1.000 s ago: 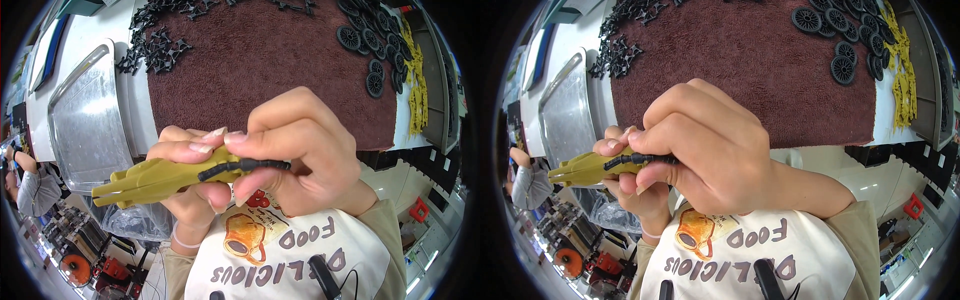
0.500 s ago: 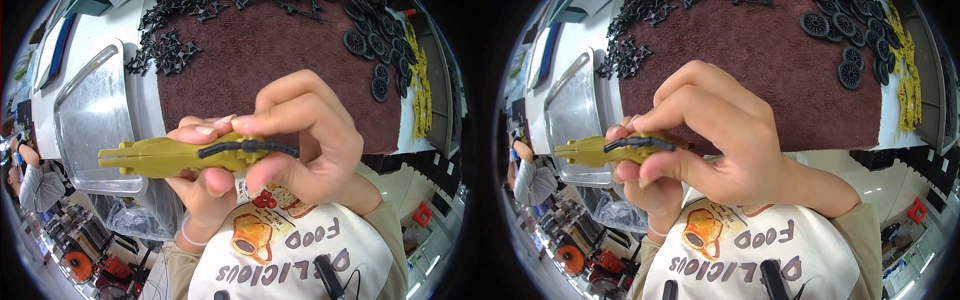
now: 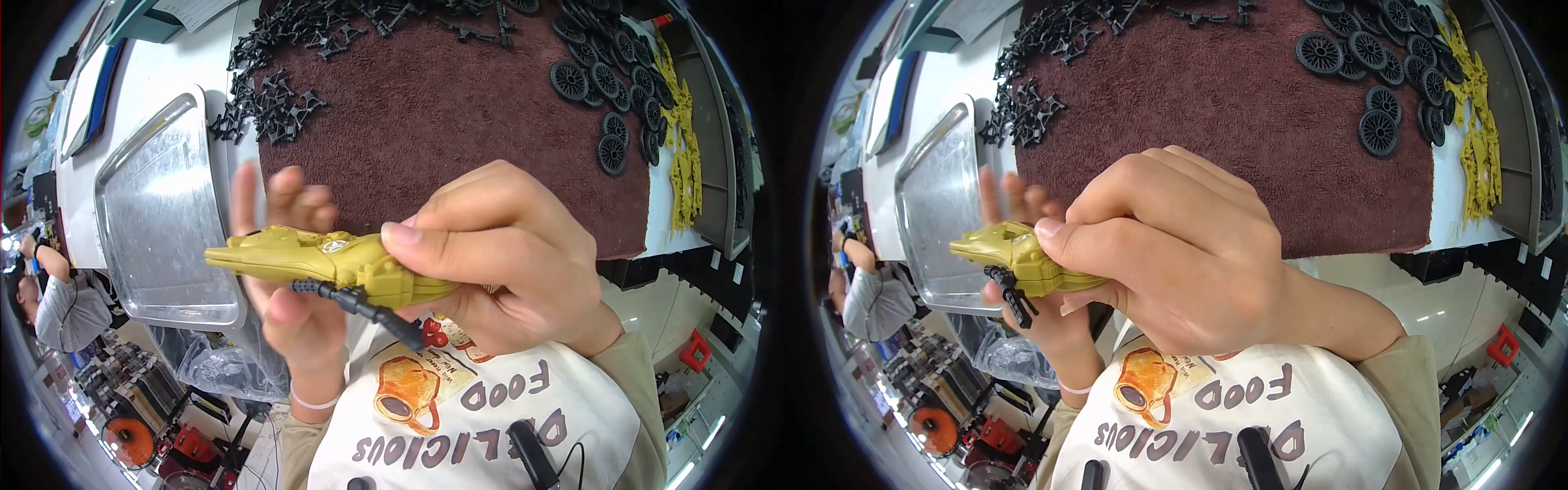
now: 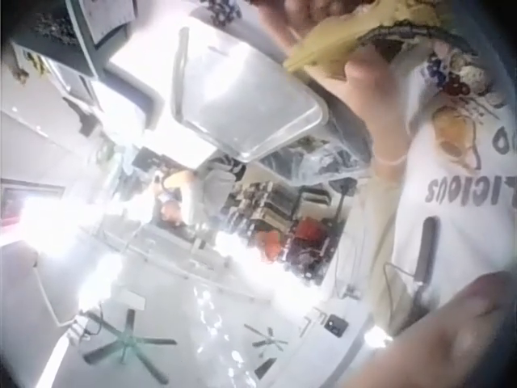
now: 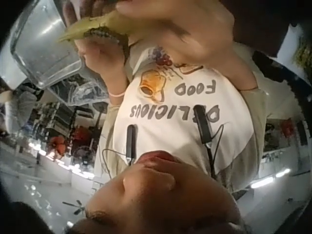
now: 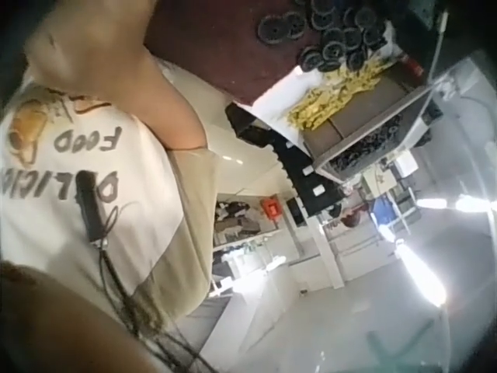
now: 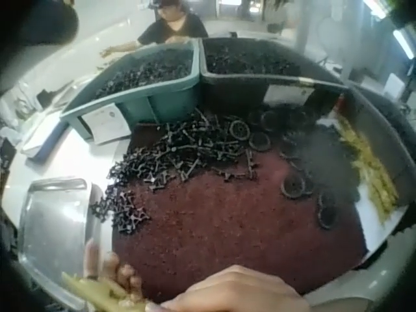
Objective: The person assembles small plastic toy motorcycles by hand, attaching wheels and plastic frames to form complete toys.
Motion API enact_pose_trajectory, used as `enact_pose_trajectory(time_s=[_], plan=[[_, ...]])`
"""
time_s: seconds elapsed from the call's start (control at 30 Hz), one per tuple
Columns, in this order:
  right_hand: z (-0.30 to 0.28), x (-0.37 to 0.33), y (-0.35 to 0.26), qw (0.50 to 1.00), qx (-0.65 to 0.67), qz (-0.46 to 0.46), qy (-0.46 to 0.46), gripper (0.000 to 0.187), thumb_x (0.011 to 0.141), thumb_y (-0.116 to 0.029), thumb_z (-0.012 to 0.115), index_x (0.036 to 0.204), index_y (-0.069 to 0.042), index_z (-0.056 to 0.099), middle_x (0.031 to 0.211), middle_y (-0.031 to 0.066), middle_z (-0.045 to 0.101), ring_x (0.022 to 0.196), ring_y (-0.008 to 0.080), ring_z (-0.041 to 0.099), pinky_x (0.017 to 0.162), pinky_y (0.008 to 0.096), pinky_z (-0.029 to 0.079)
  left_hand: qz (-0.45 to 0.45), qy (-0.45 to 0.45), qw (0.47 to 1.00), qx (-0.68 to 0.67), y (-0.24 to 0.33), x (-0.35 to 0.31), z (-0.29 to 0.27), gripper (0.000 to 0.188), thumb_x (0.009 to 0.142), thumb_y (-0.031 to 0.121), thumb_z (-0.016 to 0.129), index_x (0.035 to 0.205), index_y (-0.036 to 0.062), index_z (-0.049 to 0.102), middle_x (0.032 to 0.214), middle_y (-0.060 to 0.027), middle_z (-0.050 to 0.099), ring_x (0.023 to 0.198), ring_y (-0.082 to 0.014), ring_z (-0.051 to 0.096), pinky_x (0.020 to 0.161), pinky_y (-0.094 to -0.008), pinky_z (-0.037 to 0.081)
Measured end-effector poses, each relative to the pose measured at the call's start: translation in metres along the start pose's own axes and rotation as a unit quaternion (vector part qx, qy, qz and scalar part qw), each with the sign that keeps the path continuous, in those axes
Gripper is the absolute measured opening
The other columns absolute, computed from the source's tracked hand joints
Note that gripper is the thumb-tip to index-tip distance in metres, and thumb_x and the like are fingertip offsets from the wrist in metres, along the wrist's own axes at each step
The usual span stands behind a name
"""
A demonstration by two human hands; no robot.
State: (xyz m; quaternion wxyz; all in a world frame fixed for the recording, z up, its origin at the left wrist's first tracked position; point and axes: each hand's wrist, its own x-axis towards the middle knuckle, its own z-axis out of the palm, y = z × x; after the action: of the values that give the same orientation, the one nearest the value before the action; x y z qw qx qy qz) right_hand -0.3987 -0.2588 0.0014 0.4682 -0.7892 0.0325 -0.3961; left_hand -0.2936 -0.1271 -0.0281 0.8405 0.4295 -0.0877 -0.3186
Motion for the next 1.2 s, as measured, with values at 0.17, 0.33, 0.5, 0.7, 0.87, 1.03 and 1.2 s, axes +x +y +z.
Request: enact_pose_trajectory(time_s=[0.17,0.33,0.5,0.7,0.87,1.03,1.2], plan=[[-0.003,0.002,0.008,0.998,0.047,-0.032,-0.015,0.029,0.069,0.001,0.079,0.096,-0.001,0.070,0.090,0.0105,0.064,0.076,0.0192,0.064,0.062,0.0274,0.053,0.229,-0.108,0.898,0.360,0.030,0.001,-0.023,0.053,0.076,0.031,0.079,0.109,-0.0055,0.062,0.099,-0.0201,0.066,0.098,-0.0302,0.064,0.090,-0.0373,0.050],[-0.002,-0.002,0.020,0.996,0.089,-0.002,0.009,0.031,0.066,0.014,0.072,0.094,0.001,0.069,0.090,0.0115,0.064,0.077,0.0206,0.065,0.065,0.0292,0.056,0.236,-0.146,0.822,0.497,0.017,0.001,0.000,0.026,0.073,-0.002,0.071,0.099,-0.0056,0.067,0.095,-0.0149,0.070,0.084,-0.0253,0.067,0.078,-0.0364,0.051],[-0.007,0.005,0.015,0.994,0.099,0.035,-0.041,0.025,0.073,-0.010,0.079,0.094,0.000,0.069,0.093,0.0137,0.066,0.078,0.0196,0.065,0.067,0.0290,0.056,0.330,-0.124,0.780,0.518,0.011,-0.002,-0.002,0.035,0.061,-0.012,0.060,0.095,-0.0040,0.067,0.088,-0.0135,0.070,0.077,-0.0259,0.066,0.074,-0.0352,0.050],[0.001,0.000,0.004,0.998,0.059,0.015,-0.018,0.033,0.074,-0.025,0.077,0.096,-0.001,0.069,0.093,0.0107,0.066,0.074,0.0193,0.063,0.065,0.0307,0.054,0.411,-0.126,0.711,0.556,0.014,-0.001,0.004,0.026,0.073,0.011,0.075,0.097,0.0047,0.067,0.086,-0.0049,0.070,0.073,-0.0182,0.066,0.069,-0.0295,0.041],[0.001,0.001,0.004,0.998,0.063,0.018,-0.017,0.032,0.075,-0.024,0.076,0.097,-0.002,0.068,0.093,0.0100,0.065,0.076,0.0197,0.063,0.066,0.0309,0.054,0.419,-0.120,0.684,0.585,0.018,-0.002,0.005,0.023,0.076,0.007,0.071,0.098,0.0070,0.068,0.090,-0.0033,0.071,0.073,-0.0159,0.066,0.070,-0.0283,0.040],[0.002,0.006,0.005,0.998,0.061,-0.034,0.007,0.029,0.072,-0.016,0.076,0.094,0.002,0.069,0.086,0.0127,0.067,0.067,0.0210,0.062,0.054,0.0265,0.050,0.418,-0.117,0.677,0.594,0.025,-0.004,0.011,0.023,0.073,0.001,0.067,0.095,0.0059,0.071,0.086,-0.0033,0.072,0.076,-0.0140,0.066,0.072,-0.0279,0.040],[0.004,0.009,0.007,0.996,0.028,0.070,-0.056,0.033,0.077,-0.021,0.075,0.101,0.000,0.069,0.099,0.0140,0.067,0.082,0.0269,0.064,0.068,0.0298,0.053,0.343,-0.159,0.707,0.597,0.049,0.018,0.000,0.033,0.063,-0.001,0.073,0.096,0.0017,0.068,0.085,-0.0098,0.067,0.074,-0.0245,0.064,0.067,-0.0340,0.049]])
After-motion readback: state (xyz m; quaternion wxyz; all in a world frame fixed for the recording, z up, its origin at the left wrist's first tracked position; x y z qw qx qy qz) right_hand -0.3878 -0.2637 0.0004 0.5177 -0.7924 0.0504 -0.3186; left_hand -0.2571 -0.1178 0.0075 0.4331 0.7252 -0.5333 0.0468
